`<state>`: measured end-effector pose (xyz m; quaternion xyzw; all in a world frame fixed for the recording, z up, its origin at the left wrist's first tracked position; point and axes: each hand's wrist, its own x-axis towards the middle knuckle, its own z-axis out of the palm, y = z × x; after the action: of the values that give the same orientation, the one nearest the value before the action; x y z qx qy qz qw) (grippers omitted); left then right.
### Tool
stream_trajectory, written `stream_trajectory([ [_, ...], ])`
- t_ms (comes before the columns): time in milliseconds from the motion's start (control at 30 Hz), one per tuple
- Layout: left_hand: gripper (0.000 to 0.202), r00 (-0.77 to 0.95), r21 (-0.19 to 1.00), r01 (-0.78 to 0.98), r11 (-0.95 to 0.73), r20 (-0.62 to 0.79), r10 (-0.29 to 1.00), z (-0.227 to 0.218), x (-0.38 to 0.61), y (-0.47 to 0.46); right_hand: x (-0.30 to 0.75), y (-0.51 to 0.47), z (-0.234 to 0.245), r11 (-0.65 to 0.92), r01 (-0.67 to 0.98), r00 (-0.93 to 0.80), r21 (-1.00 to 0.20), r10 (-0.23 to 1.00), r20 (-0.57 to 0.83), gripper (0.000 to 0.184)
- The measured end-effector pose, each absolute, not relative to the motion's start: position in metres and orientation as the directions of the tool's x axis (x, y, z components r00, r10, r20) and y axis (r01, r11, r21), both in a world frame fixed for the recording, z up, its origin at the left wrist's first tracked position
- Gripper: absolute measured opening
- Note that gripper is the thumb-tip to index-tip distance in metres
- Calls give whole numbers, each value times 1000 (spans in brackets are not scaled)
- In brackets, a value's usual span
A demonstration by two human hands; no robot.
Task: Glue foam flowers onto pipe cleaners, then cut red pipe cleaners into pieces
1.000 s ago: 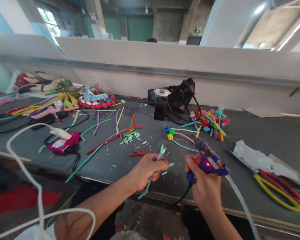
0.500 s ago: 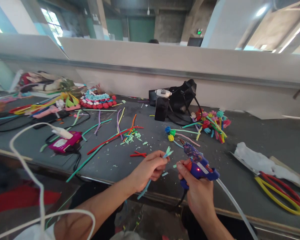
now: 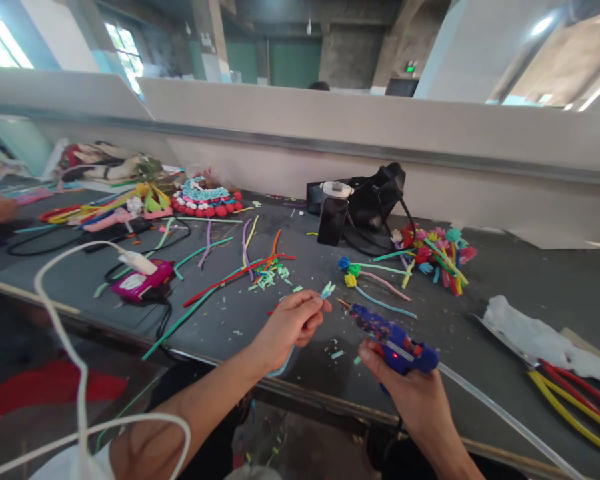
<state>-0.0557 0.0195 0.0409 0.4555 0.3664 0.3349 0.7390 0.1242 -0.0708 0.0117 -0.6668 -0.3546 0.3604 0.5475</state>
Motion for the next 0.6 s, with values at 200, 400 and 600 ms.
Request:
stream_trajectory([
  [200,21,482,946,-100,309,-225,846,43,-54,15,115,-72,4,-91,95,462,-991,886,-37,32],
  [400,23,474,964,-66,258,-197,858,44,-53,12,115,-75,0,-88,125,507,-988,862,-13,34],
  [600,24,464,968,-68,241,-183,867,43,-53,13,116,-77,9,-127,156,492,-980,870,-35,36],
])
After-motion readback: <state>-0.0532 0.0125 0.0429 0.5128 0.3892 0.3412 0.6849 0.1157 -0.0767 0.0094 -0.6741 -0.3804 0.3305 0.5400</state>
